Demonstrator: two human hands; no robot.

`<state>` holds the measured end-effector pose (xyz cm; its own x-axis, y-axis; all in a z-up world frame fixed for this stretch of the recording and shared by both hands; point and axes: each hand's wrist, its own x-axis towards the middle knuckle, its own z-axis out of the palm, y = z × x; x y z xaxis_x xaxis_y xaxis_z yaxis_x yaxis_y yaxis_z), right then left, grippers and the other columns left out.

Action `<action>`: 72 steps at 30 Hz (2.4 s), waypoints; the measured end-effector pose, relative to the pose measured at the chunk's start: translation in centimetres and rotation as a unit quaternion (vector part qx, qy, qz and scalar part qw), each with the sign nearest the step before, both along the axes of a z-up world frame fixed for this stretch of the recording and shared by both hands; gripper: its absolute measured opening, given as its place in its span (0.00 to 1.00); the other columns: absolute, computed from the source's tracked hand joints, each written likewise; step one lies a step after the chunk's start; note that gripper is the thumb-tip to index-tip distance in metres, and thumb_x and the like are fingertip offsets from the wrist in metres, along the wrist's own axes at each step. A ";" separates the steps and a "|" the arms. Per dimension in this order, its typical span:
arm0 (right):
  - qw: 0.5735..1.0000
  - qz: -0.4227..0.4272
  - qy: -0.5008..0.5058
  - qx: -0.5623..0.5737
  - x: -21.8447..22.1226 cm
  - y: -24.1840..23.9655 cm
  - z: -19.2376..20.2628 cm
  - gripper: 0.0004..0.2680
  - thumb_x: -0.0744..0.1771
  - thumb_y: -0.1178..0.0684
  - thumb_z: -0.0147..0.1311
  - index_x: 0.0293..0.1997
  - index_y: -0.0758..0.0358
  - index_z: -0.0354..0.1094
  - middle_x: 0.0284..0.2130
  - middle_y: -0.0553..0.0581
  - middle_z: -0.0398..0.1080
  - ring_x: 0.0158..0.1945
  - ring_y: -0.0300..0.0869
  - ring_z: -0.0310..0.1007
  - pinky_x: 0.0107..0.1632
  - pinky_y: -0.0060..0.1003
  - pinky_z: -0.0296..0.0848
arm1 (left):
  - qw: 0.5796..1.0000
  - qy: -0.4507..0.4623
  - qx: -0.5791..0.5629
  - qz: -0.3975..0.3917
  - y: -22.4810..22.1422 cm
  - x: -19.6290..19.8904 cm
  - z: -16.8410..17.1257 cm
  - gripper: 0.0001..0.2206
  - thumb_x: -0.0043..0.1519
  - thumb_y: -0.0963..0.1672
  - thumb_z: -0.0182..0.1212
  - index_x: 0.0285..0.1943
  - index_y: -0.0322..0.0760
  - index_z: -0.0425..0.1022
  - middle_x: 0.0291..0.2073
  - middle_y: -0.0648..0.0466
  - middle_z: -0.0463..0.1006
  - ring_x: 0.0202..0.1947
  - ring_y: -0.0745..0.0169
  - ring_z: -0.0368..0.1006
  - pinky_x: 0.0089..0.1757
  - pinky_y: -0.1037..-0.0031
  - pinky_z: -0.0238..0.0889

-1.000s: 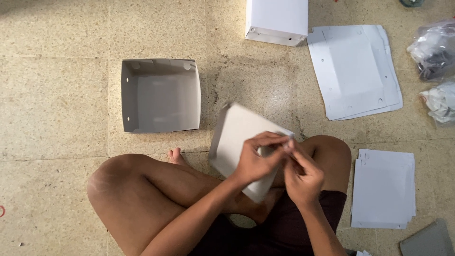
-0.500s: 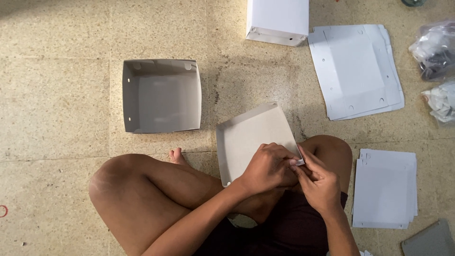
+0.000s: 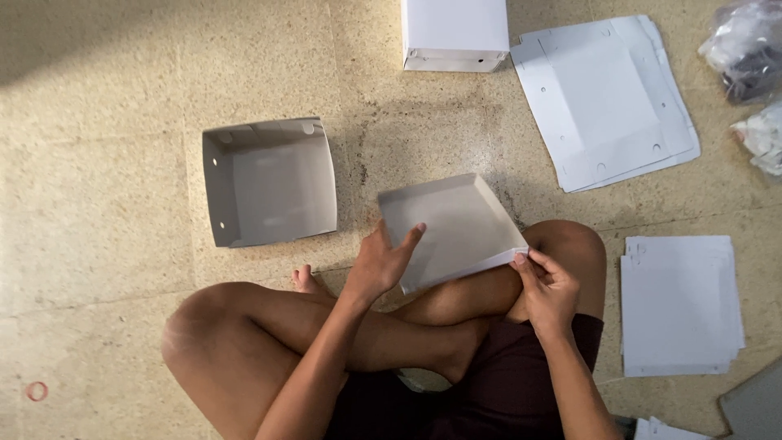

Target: Assembling cardboard boxes by folding flat sheets and tucking in flaps.

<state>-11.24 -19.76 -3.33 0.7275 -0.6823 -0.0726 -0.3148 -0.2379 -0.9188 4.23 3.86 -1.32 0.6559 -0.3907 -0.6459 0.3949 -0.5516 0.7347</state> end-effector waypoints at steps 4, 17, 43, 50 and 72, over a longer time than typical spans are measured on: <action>0.999 -0.009 -0.019 0.030 0.8 1.2 0.9 0.11 0.69 0.62 0.55 0.55 0.82 0.66 0.42 0.77 0.72 0.44 0.53 0.76 0.52 0.46 0.77 | 0.996 -0.017 -0.080 0.022 -0.7 0.4 3.9 0.47 0.60 0.55 0.60 0.75 0.15 0.39 0.67 0.21 0.54 0.64 0.21 0.61 0.58 0.41 0.63; 0.998 0.057 -0.028 0.009 1.5 0.5 0.5 0.10 0.69 0.62 0.55 0.55 0.75 0.70 0.52 0.78 0.68 0.50 0.57 0.73 0.52 0.47 0.77 | 0.980 -0.140 -0.109 0.086 -2.2 -0.5 -1.4 0.31 0.64 0.46 0.62 0.71 0.20 0.57 0.71 0.31 0.56 0.67 0.27 0.56 0.59 0.52 0.66; 0.967 0.188 0.035 0.170 1.7 0.6 6.6 0.28 0.70 0.33 0.22 0.77 0.60 0.33 0.75 0.68 0.33 0.77 0.60 0.27 0.73 0.57 0.26 | 0.858 0.034 -0.440 0.265 -2.2 0.1 -5.3 0.23 0.71 0.49 0.44 0.76 0.40 0.58 0.59 0.45 0.72 0.56 0.56 0.67 0.57 0.62 0.59; 0.959 0.111 0.044 0.257 5.6 1.2 3.1 0.23 0.71 0.36 0.31 0.72 0.59 0.44 0.71 0.64 0.42 0.73 0.50 0.38 0.75 0.50 0.32 | 0.813 0.100 -0.475 0.321 -1.8 0.3 -11.1 0.25 0.72 0.52 0.38 0.74 0.37 0.60 0.63 0.38 0.70 0.61 0.43 0.65 0.59 0.53 0.52; 0.981 0.027 -0.017 0.190 5.5 -1.6 -3.0 0.13 0.73 0.47 0.43 0.61 0.61 0.63 0.52 0.59 0.65 0.57 0.44 0.62 0.63 0.43 0.62 | 0.880 -0.292 0.265 0.266 11.0 10.8 -4.5 0.32 0.65 0.48 0.65 0.75 0.43 0.52 0.71 0.35 0.51 0.72 0.30 0.47 0.64 0.35 0.42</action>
